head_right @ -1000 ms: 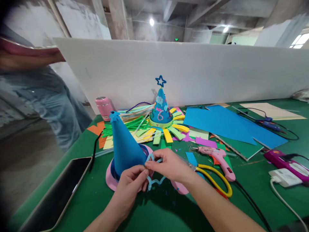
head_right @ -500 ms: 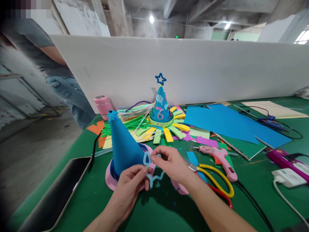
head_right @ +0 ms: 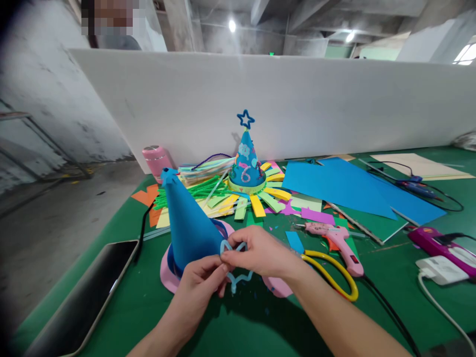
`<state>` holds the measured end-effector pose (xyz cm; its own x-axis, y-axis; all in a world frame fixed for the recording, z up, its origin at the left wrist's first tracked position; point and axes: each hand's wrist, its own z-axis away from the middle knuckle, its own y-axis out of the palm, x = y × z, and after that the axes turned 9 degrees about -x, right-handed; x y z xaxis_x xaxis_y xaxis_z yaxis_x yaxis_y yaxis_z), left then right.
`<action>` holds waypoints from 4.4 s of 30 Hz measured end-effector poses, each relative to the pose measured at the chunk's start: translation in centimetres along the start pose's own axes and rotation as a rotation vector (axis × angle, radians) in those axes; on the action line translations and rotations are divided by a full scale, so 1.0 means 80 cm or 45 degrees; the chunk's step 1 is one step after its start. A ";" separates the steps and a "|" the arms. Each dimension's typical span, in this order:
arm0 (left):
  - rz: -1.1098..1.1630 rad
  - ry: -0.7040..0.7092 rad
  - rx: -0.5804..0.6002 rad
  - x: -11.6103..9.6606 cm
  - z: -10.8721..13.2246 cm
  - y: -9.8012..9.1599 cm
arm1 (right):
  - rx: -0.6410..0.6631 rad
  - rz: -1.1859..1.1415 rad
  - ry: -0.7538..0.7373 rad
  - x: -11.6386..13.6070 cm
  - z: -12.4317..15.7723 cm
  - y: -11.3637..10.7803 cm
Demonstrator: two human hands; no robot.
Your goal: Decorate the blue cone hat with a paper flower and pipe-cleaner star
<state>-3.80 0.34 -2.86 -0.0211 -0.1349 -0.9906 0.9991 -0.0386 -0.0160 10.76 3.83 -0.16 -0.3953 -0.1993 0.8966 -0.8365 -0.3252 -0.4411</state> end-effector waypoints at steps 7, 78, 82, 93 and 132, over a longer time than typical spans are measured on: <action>-0.015 -0.044 -0.017 0.002 0.001 0.002 | 0.046 0.297 -0.106 0.012 -0.003 -0.007; 0.372 -0.130 0.107 0.004 0.003 0.004 | -0.391 -0.784 0.167 -0.008 0.018 0.042; 0.334 -0.107 0.115 0.009 0.000 0.002 | -0.406 -0.769 0.172 -0.012 0.021 0.046; 0.192 -0.040 0.142 0.011 0.000 0.004 | -0.692 -0.643 0.130 0.006 0.013 0.022; 0.702 -0.297 0.046 0.004 -0.003 -0.002 | -0.428 -0.545 0.159 0.010 -0.002 0.033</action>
<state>-3.92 0.54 -3.19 0.4884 -0.3583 -0.7957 0.8633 0.0655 0.5004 8.17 2.94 -0.61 -0.0189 0.0031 0.9998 -0.9992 -0.0361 -0.0187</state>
